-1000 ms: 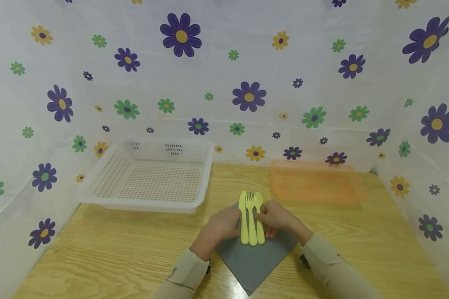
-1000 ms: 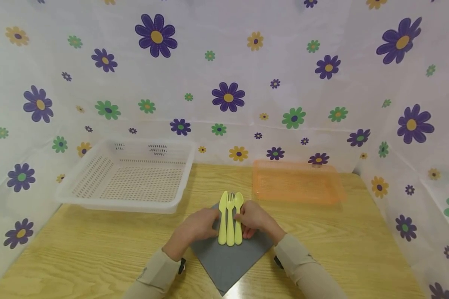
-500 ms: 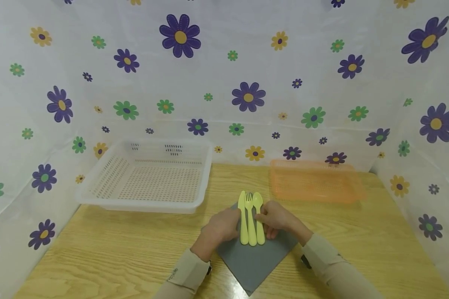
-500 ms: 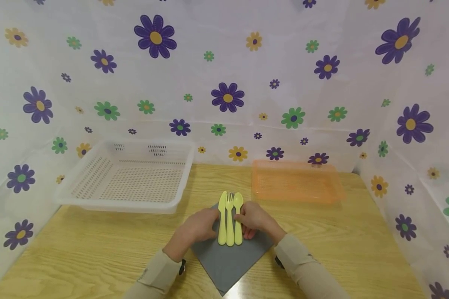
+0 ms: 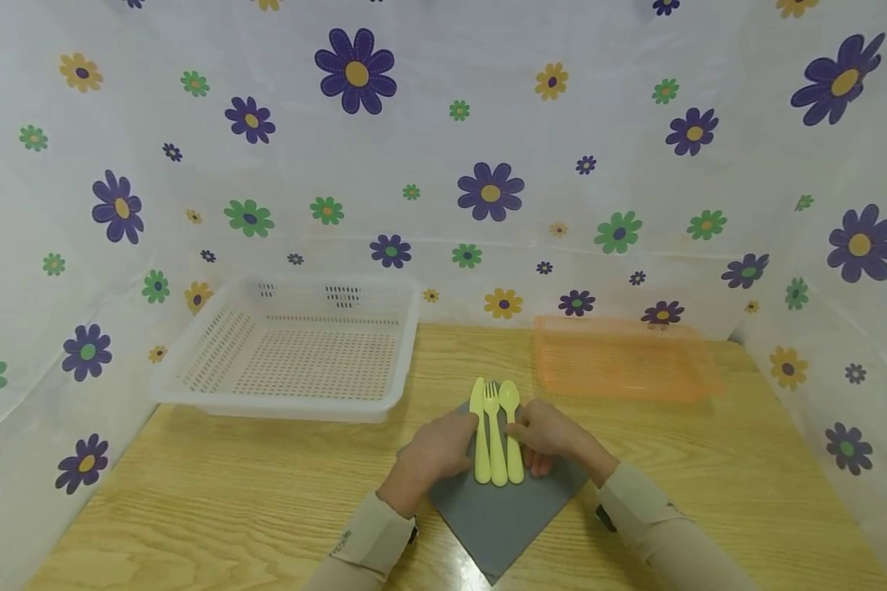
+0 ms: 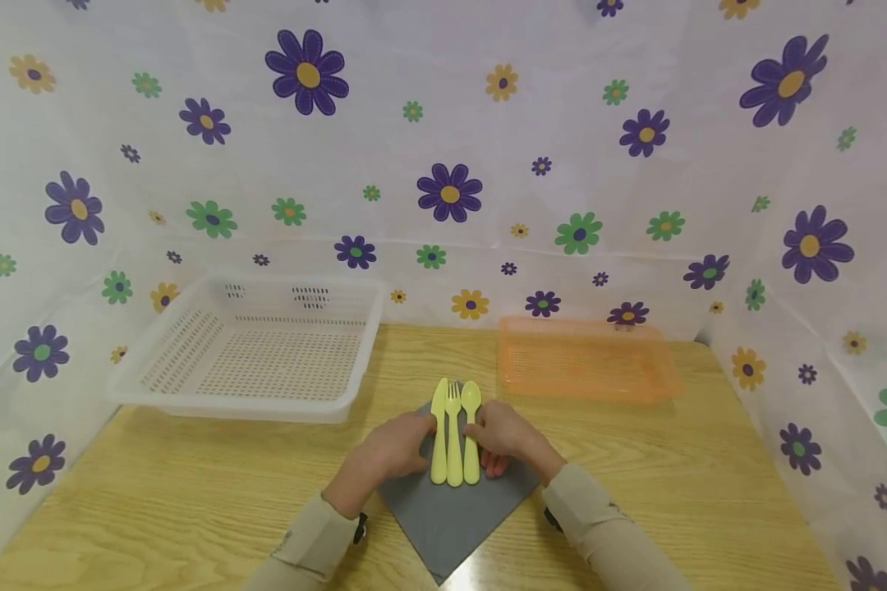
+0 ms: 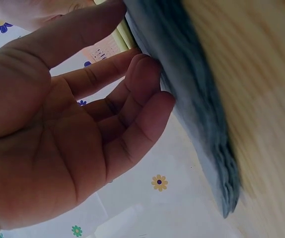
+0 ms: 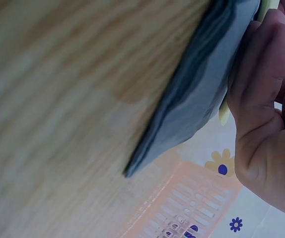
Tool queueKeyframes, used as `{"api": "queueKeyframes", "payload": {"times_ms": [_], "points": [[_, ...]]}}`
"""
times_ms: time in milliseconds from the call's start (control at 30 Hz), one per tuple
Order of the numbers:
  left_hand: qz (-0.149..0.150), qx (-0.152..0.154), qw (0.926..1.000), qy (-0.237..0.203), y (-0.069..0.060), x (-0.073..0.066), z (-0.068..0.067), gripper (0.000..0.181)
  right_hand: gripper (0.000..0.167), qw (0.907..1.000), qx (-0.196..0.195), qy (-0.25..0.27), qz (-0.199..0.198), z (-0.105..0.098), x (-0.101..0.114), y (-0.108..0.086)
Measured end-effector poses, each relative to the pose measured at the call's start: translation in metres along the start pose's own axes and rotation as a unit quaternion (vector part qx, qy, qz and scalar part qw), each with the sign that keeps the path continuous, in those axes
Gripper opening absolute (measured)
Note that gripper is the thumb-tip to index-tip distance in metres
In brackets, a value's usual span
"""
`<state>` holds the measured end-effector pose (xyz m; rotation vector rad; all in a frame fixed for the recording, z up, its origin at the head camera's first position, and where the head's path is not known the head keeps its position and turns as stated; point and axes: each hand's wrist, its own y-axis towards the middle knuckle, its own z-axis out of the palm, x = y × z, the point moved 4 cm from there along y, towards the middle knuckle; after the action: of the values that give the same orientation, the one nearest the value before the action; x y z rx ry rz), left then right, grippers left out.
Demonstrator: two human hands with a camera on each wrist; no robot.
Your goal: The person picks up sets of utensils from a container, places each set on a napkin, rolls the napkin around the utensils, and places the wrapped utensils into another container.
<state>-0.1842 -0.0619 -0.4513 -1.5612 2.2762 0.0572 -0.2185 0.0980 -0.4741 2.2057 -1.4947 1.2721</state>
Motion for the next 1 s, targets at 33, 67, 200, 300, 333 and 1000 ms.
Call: {"api": "queueKeyframes", "payload": {"times_ms": [33,67,200,300,333,1000], "points": [[0.0,0.0,1.0,0.0,-0.0001,0.0001,0.0,0.025,0.038,1.0,0.0,0.0,-0.002,0.0,0.0,-0.0001],[0.0,0.0,1.0,-0.001,0.0,0.0002,0.0002,0.025,0.038,1.0,0.0,0.002,-0.004,0.0,0.0,-0.0001],[0.0,0.001,1.0,0.001,0.0004,0.0005,0.0005,0.025,0.037,1.0,0.0,0.003,-0.008,0.0,-0.0009,0.0004],[-0.001,0.002,1.0,0.003,0.0006,0.0005,0.0006,0.025,0.036,0.9999,0.001,0.0,-0.012,0.0001,-0.0011,0.0005],[-0.002,0.002,1.0,0.004,0.0006,0.0005,0.0006,0.025,0.036,0.9999,0.002,-0.002,-0.013,0.0001,-0.0008,0.0005],[0.0,0.01,0.9999,-0.013,-0.0015,0.0001,-0.0018,0.028,0.046,0.9985,0.039,-0.009,0.037,-0.0048,0.0044,0.001]]}}
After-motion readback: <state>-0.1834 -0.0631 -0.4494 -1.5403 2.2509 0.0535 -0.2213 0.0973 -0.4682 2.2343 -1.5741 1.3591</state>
